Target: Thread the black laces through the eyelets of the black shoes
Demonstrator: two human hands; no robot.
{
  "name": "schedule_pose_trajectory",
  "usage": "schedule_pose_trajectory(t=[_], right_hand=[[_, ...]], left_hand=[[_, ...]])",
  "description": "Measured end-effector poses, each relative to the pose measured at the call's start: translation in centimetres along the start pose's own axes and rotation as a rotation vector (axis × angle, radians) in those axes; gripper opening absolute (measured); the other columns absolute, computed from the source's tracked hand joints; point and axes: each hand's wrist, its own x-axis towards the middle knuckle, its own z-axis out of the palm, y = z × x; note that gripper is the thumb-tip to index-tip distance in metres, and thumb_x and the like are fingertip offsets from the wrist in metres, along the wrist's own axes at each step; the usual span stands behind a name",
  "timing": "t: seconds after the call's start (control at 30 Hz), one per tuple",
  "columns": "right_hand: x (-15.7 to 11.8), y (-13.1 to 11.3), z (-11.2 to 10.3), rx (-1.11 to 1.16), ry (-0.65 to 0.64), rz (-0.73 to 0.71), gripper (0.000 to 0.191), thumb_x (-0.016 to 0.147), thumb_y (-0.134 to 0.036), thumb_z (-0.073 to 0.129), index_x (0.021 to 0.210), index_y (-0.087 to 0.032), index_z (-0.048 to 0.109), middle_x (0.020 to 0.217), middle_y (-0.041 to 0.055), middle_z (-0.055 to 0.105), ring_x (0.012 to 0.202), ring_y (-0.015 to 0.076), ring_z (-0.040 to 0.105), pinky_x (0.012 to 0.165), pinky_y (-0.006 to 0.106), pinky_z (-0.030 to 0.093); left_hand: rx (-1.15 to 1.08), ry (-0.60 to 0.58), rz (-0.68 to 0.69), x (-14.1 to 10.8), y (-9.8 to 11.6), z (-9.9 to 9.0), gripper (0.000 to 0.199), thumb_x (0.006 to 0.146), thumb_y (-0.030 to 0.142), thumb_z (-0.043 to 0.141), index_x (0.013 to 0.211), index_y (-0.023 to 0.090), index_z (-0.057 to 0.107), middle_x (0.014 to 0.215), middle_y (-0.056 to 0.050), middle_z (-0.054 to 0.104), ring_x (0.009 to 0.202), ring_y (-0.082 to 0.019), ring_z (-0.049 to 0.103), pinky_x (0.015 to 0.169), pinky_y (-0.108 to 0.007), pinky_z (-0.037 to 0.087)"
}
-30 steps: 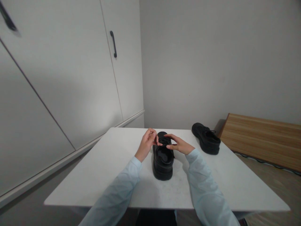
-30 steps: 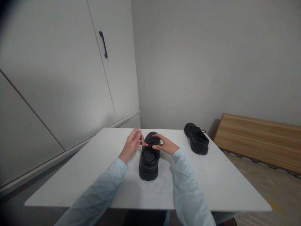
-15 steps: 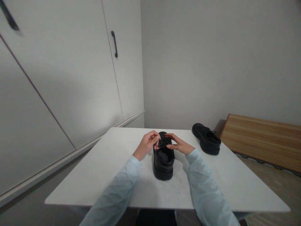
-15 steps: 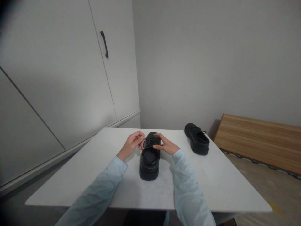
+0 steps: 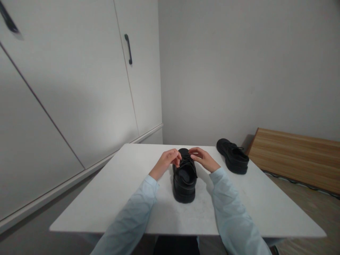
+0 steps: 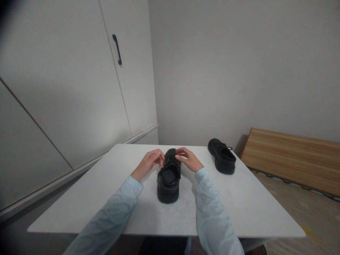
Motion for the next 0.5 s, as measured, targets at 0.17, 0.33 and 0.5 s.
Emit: schedule_pose_trajectory(t=[0.17, 0.33, 0.5], right_hand=[[0.4, 0.4, -0.1, -0.143, 0.204, 0.037, 0.033, 0.074, -0.049, 0.06, 0.08, -0.017, 0.062, 0.086, 0.0075, 0.066, 0.081, 0.0199, 0.062, 0.076, 0.036, 0.051], [0.6, 0.8, 0.2, -0.218, 0.258, 0.054, 0.031, 0.072, -0.048, 0.06, 0.071, -0.017, 0.061, 0.075, 0.0056, 0.064, 0.07, 0.0176, 0.058, 0.063, 0.03, 0.047], [0.6, 0.9, 0.8, -0.229, 0.23, 0.03, 0.031, 0.072, -0.048, 0.061, 0.066, -0.017, 0.059, 0.065, 0.0026, 0.061, 0.062, 0.0148, 0.054, 0.058, 0.027, 0.044]], left_hand=[[0.154, 0.215, 0.004, 0.8, -0.9, -0.2, 0.029, 0.079, 0.043, 0.057, 0.076, 0.014, 0.057, 0.059, 0.002, 0.054, 0.05, -0.008, 0.05, 0.051, -0.019, 0.042], [0.288, 0.348, -0.018, 1.6, -2.6, -0.5, 0.023, 0.075, 0.038, 0.058, 0.078, 0.015, 0.057, 0.062, 0.002, 0.054, 0.049, -0.008, 0.049, 0.047, -0.019, 0.041], [0.417, 0.341, -0.03, 1.8, -3.8, -0.7, 0.025, 0.076, 0.039, 0.055, 0.076, 0.015, 0.06, 0.065, 0.0, 0.057, 0.051, -0.009, 0.049, 0.046, -0.019, 0.042]])
